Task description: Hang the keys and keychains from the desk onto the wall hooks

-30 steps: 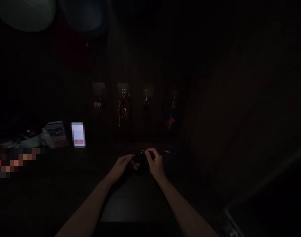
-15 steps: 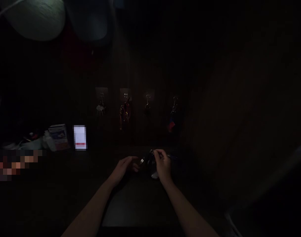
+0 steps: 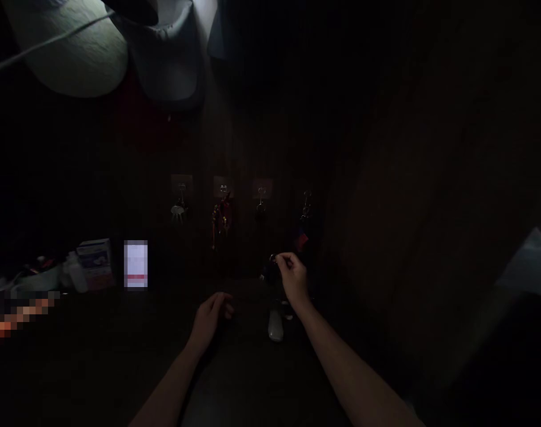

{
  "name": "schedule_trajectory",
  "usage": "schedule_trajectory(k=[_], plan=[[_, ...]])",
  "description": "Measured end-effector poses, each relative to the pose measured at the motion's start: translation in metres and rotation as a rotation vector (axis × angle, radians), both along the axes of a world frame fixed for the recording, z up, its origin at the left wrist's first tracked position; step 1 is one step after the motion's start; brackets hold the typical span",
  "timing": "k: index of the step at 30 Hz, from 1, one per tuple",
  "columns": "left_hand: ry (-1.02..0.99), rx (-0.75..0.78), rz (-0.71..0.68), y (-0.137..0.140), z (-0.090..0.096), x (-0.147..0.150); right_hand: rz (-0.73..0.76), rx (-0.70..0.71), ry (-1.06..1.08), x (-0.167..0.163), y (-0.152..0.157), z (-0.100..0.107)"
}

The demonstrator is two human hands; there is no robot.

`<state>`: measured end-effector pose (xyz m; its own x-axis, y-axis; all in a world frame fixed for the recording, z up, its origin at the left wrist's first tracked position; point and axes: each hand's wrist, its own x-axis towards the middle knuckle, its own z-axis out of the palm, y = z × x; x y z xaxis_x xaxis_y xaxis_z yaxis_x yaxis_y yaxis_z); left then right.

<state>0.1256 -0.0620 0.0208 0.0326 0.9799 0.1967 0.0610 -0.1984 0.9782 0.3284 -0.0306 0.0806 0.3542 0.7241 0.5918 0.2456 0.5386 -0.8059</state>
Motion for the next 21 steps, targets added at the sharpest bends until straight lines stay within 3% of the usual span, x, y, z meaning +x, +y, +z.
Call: schedule_trajectory(k=[8, 13, 21], plan=[[0.063, 0.058, 0.166, 0.008, -0.008, -0.006, -0.076, 0.102, -0.070, 0.000, 0.038, 0.063], [0.051, 0.060, 0.139, 0.010, -0.009, -0.007, -0.113, 0.134, -0.095, -0.004, 0.060, 0.099], [0.011, 0.038, 0.141, 0.013, -0.013, -0.005, -0.202, 0.030, -0.106, -0.016, 0.085, 0.124]])
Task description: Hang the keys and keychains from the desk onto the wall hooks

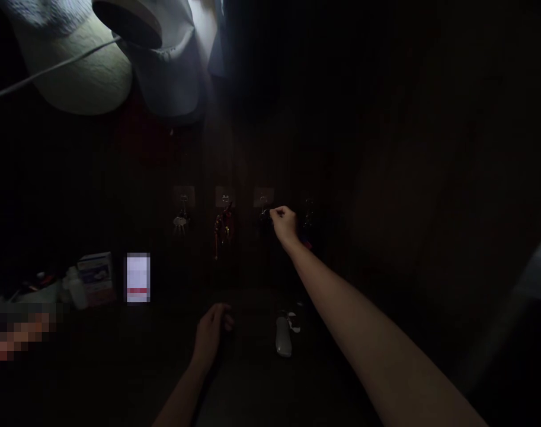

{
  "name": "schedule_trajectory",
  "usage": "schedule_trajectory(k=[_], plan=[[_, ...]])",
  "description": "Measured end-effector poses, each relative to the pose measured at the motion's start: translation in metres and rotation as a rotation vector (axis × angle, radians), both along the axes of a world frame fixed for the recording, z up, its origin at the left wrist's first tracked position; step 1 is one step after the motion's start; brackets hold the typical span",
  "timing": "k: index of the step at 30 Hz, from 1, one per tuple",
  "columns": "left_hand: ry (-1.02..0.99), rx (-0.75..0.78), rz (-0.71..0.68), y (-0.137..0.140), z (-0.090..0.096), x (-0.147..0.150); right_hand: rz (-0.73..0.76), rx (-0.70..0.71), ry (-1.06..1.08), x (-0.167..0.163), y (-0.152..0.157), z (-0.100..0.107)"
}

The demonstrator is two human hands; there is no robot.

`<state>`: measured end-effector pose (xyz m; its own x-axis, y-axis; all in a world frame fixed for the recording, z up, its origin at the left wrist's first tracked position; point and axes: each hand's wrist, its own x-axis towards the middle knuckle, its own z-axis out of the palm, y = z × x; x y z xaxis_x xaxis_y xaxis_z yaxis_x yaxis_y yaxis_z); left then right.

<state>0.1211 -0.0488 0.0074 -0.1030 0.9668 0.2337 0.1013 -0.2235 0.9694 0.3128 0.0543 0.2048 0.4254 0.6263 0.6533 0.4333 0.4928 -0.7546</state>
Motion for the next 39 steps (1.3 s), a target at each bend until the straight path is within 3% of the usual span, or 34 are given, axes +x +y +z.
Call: schedule_trajectory(k=[7, 20, 29, 39], plan=[[-0.023, -0.030, -0.009, -0.001, 0.004, 0.001, -0.050, -0.073, -0.029, -0.008, 0.010, 0.001], [0.006, -0.001, -0.015, -0.002, 0.004, 0.000, -0.022, -0.075, -0.070, -0.006, -0.002, -0.022], [0.043, 0.002, -0.002, -0.005, 0.007, 0.000, 0.070, -0.082, 0.001, 0.009, -0.015, -0.066], [0.050, -0.005, -0.019, -0.003, 0.004, -0.001, 0.171, -0.146, 0.077, 0.030, -0.063, -0.138]])
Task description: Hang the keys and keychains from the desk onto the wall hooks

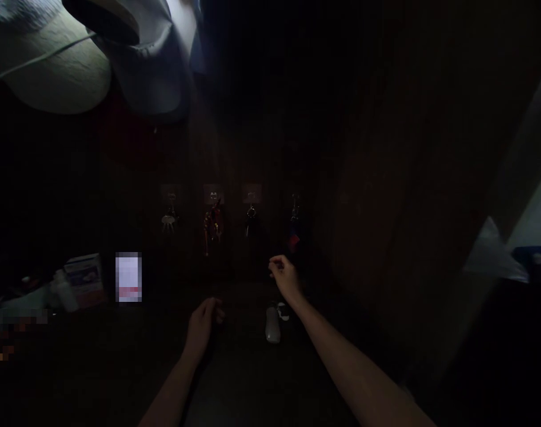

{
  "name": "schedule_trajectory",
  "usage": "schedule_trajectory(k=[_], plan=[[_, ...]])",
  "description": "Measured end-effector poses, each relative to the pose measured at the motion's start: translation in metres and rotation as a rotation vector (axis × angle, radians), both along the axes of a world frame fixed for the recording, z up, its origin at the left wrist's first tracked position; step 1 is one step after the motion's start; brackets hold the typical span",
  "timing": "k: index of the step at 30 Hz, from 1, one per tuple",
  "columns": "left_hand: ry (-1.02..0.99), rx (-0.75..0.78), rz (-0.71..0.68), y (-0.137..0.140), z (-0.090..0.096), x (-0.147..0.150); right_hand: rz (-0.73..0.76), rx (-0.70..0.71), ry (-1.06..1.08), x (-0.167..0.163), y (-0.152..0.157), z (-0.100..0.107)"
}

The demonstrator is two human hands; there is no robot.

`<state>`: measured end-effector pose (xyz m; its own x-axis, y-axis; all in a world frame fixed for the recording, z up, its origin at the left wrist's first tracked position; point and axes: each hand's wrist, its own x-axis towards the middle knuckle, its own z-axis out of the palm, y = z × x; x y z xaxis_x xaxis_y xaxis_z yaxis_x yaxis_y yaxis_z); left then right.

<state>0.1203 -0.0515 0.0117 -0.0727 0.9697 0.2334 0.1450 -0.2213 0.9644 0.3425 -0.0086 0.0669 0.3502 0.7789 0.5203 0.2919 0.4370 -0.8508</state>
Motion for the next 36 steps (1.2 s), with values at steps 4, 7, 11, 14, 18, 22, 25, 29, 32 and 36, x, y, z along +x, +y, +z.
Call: schedule_trajectory(k=[4, 7, 11, 14, 18, 22, 25, 29, 32, 36], plan=[[0.017, 0.025, 0.003, -0.001, 0.001, 0.000, 0.032, -0.042, 0.044, 0.015, -0.021, -0.028], [0.034, 0.026, 0.006, -0.002, 0.002, 0.000, 0.013, -0.074, 0.009, 0.026, -0.037, -0.041], [0.041, 0.012, 0.021, -0.004, 0.004, 0.001, 0.000, -0.129, -0.085, 0.037, -0.055, -0.049], [0.047, 0.016, 0.024, -0.006, 0.006, 0.002, -0.023, -0.153, -0.154, 0.041, -0.065, -0.055], [0.069, 0.033, 0.021, -0.008, 0.007, 0.003, -0.060, -0.087, -0.245, 0.042, -0.071, -0.069], [0.097, 0.031, 0.015, -0.007, 0.006, 0.004, -0.118, -0.005, -0.305, 0.042, -0.072, -0.078], [0.120, 0.019, 0.010, -0.007, 0.004, 0.004, -0.167, 0.015, -0.337, 0.043, -0.073, -0.078], [0.187, -0.003, -0.003, -0.007, 0.002, 0.004, -0.163, 0.006, -0.512, 0.041, -0.077, -0.077], [0.242, -0.008, -0.016, -0.008, 0.002, 0.005, -0.110, -0.030, -0.752, 0.037, -0.081, -0.077], [0.265, -0.010, -0.035, -0.009, 0.004, 0.008, -0.091, -0.078, -0.931, 0.032, -0.084, -0.074]])
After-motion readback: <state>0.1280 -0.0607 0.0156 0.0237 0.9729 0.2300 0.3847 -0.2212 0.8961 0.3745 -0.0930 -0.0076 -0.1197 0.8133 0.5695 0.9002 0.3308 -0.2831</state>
